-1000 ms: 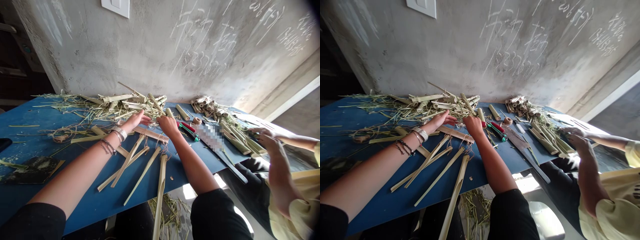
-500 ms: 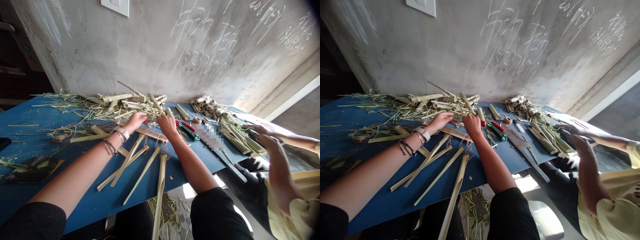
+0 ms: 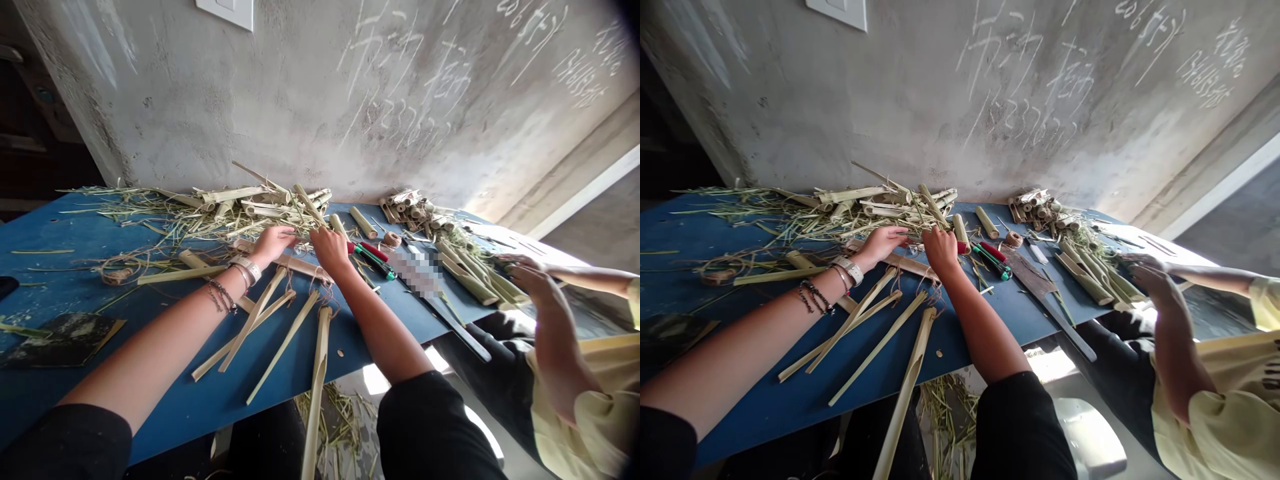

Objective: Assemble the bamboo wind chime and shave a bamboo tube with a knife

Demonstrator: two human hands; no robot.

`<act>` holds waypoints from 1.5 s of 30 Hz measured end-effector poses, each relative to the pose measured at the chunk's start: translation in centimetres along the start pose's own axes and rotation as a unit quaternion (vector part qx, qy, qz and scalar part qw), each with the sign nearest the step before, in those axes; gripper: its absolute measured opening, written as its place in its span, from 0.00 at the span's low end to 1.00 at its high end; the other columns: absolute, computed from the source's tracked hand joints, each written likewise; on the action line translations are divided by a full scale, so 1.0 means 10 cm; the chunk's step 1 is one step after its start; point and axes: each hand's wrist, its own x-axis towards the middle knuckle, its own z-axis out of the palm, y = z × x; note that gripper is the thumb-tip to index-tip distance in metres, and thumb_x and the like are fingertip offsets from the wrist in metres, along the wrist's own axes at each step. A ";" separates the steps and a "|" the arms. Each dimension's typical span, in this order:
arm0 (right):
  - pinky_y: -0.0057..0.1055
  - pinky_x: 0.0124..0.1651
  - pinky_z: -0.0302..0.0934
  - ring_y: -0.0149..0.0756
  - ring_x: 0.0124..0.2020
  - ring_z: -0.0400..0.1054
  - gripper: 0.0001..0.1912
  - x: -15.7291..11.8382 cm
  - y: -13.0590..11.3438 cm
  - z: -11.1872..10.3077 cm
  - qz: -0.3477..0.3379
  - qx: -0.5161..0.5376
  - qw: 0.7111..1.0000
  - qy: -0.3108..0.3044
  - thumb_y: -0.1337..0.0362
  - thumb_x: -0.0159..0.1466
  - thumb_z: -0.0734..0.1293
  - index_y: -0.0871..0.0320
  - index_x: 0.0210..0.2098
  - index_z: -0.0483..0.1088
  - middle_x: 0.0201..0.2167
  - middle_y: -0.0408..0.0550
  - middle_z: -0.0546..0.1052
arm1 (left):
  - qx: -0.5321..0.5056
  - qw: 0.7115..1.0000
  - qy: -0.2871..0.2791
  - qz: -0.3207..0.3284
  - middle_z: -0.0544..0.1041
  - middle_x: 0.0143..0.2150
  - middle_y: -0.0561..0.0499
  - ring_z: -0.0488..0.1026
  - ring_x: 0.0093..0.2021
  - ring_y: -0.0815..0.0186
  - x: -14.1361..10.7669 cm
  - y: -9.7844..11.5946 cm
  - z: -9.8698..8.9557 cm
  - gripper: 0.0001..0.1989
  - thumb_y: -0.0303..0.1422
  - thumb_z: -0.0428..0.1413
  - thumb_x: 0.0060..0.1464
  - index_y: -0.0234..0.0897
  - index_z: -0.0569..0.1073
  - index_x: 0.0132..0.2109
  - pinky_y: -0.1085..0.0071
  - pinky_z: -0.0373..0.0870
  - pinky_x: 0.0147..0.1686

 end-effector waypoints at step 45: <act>0.30 0.36 0.62 0.41 0.37 0.72 0.11 -0.02 -0.06 0.01 0.038 0.049 0.998 -0.020 0.63 0.66 0.56 0.54 0.44 0.67 0.35 0.49 0.76 | 0.052 0.991 -0.094 0.078 0.63 0.19 0.53 0.59 0.20 0.71 0.11 -0.22 0.00 0.19 0.43 0.48 0.56 0.33 0.65 0.25 0.74 0.55 0.23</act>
